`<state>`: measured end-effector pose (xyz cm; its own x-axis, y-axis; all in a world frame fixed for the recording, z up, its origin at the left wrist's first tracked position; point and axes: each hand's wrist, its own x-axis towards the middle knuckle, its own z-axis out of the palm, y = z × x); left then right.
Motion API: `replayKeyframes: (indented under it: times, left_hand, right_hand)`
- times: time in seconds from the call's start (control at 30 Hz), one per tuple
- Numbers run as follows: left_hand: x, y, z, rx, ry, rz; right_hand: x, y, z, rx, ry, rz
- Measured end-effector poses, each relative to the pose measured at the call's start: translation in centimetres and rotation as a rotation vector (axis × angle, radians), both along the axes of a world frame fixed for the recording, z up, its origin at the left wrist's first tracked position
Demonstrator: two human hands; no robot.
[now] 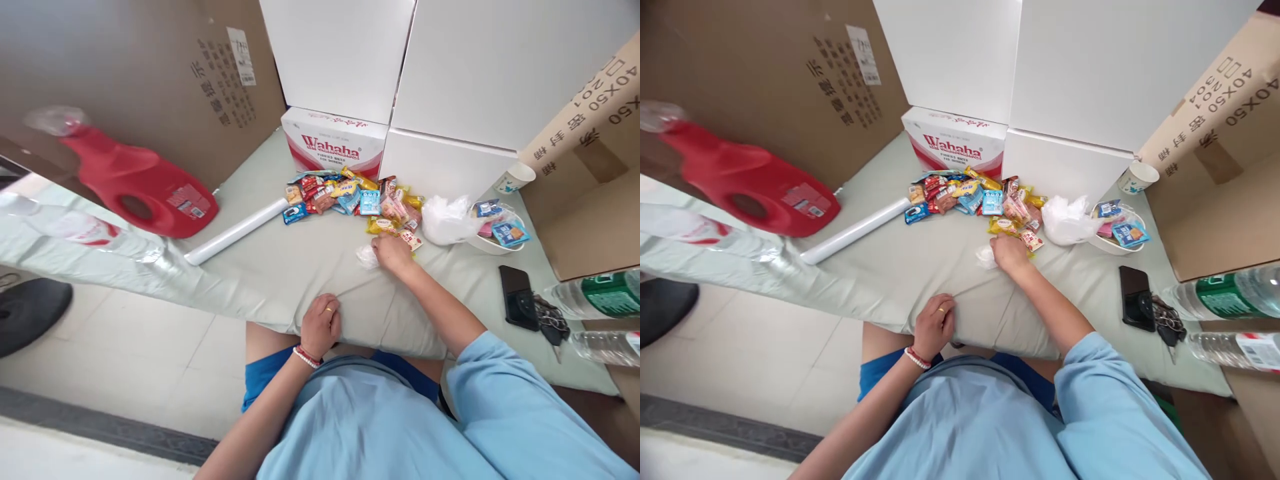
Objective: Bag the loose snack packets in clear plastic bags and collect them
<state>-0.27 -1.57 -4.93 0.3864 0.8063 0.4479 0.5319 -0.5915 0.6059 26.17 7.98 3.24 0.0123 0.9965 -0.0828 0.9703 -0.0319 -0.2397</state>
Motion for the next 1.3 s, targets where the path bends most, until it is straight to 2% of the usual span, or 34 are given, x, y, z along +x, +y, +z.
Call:
replayKeyframes:
  times: [0.07,0.17,0.23,0.3,0.37,0.43,0.5,0.53,0.7,0.77,0.9,0.97,1.07,1.2,1.27,1.3]
  left_hand:
    - [-0.3,-0.2,0.8,-0.159,-0.159,0.036]
    - [0.7,-0.3,1.9,-0.468,-0.355,0.094]
    - [2.1,0.2,2.4,-0.671,-0.514,0.076]
    - [3.7,1.4,2.5,-0.836,-0.662,0.011]
    - [4.7,2.8,2.4,-0.923,-0.744,0.003]
    - [4.9,4.0,2.3,-0.938,-0.779,0.061]
    - [4.8,4.3,2.4,-0.945,-0.786,0.084]
    - [4.7,4.2,2.6,-0.969,-0.791,0.055]
    - [4.7,2.3,3.6,-1.211,-0.795,-0.276]
    - [4.5,2.0,3.7,-1.213,-0.818,-0.247]
    - [2.8,2.5,3.2,-1.112,-0.869,-0.042]
    - [1.7,2.5,3.0,-1.095,-0.876,-0.018]
    - [0.7,2.0,3.0,-1.089,-0.908,-0.092]
    - [0.3,1.1,3.4,-1.213,-1.024,-0.311]
    - [0.0,1.1,3.4,-1.195,-0.983,-0.313]
    - [-0.4,1.2,3.4,-1.143,-0.922,-0.274]
  right_hand:
    - [0.5,-0.4,0.0,0.123,0.156,-0.042]
    - [0.3,-3.1,-0.3,0.297,0.679,-0.167]
    - [-0.8,-5.7,-0.8,0.244,1.009,-0.261]
    - [-2.2,-8.3,-1.4,0.106,1.215,-0.336]
    - [-3.3,-10.5,-2.0,0.005,1.347,-0.412]
    - [-3.9,-12.2,-2.3,0.012,1.445,-0.515]
    - [-4.2,-13.3,-2.3,0.070,1.486,-0.604]
    - [-4.3,-13.6,-2.2,0.083,1.489,-0.624]
    - [-5.7,-13.7,-1.6,-0.023,1.468,-0.546]
    - [-6.2,-13.5,-1.6,-0.006,1.420,-0.512]
    - [-5.9,-13.3,-1.8,0.107,1.307,-0.478]
    - [-5.3,-13.3,-1.8,0.142,1.309,-0.481]
    - [-4.6,-13.4,-1.5,0.127,1.366,-0.503]
    - [-4.4,-13.7,-1.0,0.001,1.411,-0.528]
    - [-4.4,-13.9,-1.0,0.019,1.384,-0.520]
    - [-4.4,-14.1,-1.1,0.053,1.361,-0.512]
